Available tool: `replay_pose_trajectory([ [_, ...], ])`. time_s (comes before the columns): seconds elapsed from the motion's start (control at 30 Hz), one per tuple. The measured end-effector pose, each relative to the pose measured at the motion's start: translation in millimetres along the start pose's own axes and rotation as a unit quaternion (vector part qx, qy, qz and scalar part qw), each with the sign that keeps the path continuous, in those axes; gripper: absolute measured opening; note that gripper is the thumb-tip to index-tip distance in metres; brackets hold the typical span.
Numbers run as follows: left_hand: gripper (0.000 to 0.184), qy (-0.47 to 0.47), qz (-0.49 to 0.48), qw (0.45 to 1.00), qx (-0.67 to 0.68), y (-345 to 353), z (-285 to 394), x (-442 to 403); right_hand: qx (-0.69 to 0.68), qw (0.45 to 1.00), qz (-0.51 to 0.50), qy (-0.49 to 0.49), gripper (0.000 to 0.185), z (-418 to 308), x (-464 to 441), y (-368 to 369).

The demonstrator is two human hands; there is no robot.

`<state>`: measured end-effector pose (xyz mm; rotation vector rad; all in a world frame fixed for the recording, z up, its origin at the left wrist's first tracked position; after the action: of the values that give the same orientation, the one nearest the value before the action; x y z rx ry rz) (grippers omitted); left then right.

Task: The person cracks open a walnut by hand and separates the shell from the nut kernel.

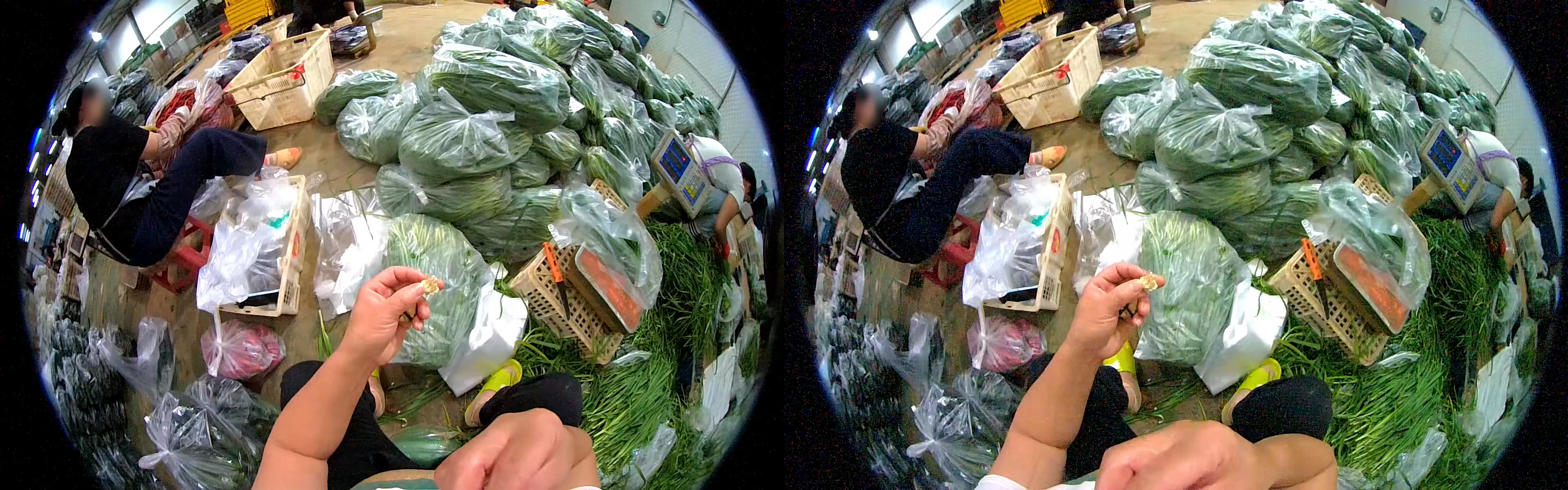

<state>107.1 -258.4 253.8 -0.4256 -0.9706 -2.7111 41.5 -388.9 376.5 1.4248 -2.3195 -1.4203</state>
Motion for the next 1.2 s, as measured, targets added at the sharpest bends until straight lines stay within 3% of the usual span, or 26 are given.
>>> replay_pose_trajectory([
  [0.07, 0.008, -0.003, 0.0, 1.0, -0.008, 1, -1, 0, 0.002, 0.992, -0.085, -0.097, 0.016, -3, -1, 1],
  [0.1, 0.008, 0.001, 0.0, 1.0, -0.014, 2, -2, 1, 0.039, 0.989, -0.07, -0.124, 0.013, -6, -5, 0],
  [0.13, 0.008, 0.005, -0.001, 1.0, -0.022, 3, -3, 2, 0.151, 0.977, 0.026, -0.149, 0.011, -14, -5, -7],
  [0.2, 0.009, 0.006, -0.008, 0.999, -0.032, 2, -5, 2, 0.453, 0.838, 0.285, -0.108, 0.008, -31, -10, -33],
  [0.23, 0.01, 0.008, -0.017, 0.999, -0.043, 2, -6, 2, 0.518, 0.777, 0.347, -0.086, 0.009, -28, -7, -54],
  [0.27, 0.01, 0.008, -0.017, 0.999, -0.043, 1, -8, 2, 0.5, 0.796, 0.334, -0.075, 0.015, -25, -2, -63],
  [0.3, 0.01, 0.029, -0.009, 0.997, -0.065, 1, -10, 1, 0.522, 0.742, 0.413, -0.081, 0.017, -11, -3, -101],
  [0.33, 0.011, 0.047, 0.002, 0.995, -0.087, 0, -10, 1, 0.591, 0.697, 0.395, -0.092, 0.017, -9, -6, -110],
  [0.47, 0.012, 0.097, 0.01, 0.985, -0.144, 4, -11, 4, 0.667, 0.643, 0.368, -0.084, 0.012, 4, -7, -118],
  [0.53, 0.01, 0.21, 0.006, 0.954, -0.214, 9, -4, 7, 0.688, 0.623, 0.357, -0.105, 0.01, 7, -6, -124],
  [0.57, 0.01, 0.211, 0.003, 0.953, -0.215, 10, -5, 6, 0.708, 0.603, 0.346, -0.127, 0.008, 7, -7, -123],
  [0.67, 0.008, 0.234, 0.009, 0.943, -0.238, 9, -4, 8, 0.709, 0.603, 0.341, -0.128, 0.006, 7, -7, -122],
  [0.73, 0.008, 0.172, 0.012, 0.956, -0.237, 8, -6, 8, 0.706, 0.61, 0.339, -0.124, 0.006, 8, -7, -124],
  [0.8, 0.009, 0.184, -0.003, 0.953, -0.241, 9, -4, 8, 0.702, 0.617, 0.335, -0.119, 0.006, 8, -6, -125],
  [0.87, 0.011, 0.199, -0.015, 0.949, -0.245, 8, -1, 9, 0.588, 0.71, 0.386, -0.023, 0.008, 14, -3, -134],
  [0.9, 0.011, 0.208, -0.022, 0.944, -0.256, 9, -1, 9, 0.589, 0.71, 0.386, -0.023, 0.008, 12, -4, -133],
  [0.97, 0.012, 0.215, -0.03, 0.939, -0.266, 9, -2, 9, 0.434, 0.791, 0.426, 0.065, 0.011, 13, -4, -135],
  [1.07, 0.012, 0.216, -0.032, 0.939, -0.267, 8, -1, 9, 0.321, 0.834, 0.438, 0.103, 0.011, 15, -4, -138],
  [1.2, 0.013, 0.146, -0.028, 0.966, -0.213, 5, -3, 8, 0.225, 0.858, 0.447, 0.116, 0.01, 19, -4, -141],
])
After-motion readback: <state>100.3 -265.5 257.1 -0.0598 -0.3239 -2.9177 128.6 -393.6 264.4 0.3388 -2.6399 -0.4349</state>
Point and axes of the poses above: each hand's wrist, its own x-axis away from the middle knuckle, its own y-axis out of the palm, z = x × y, the point moved 4 cm from there along -x, towards the middle knuckle, and after that the axes turned 12 degrees about z, right-handed, at the moved point
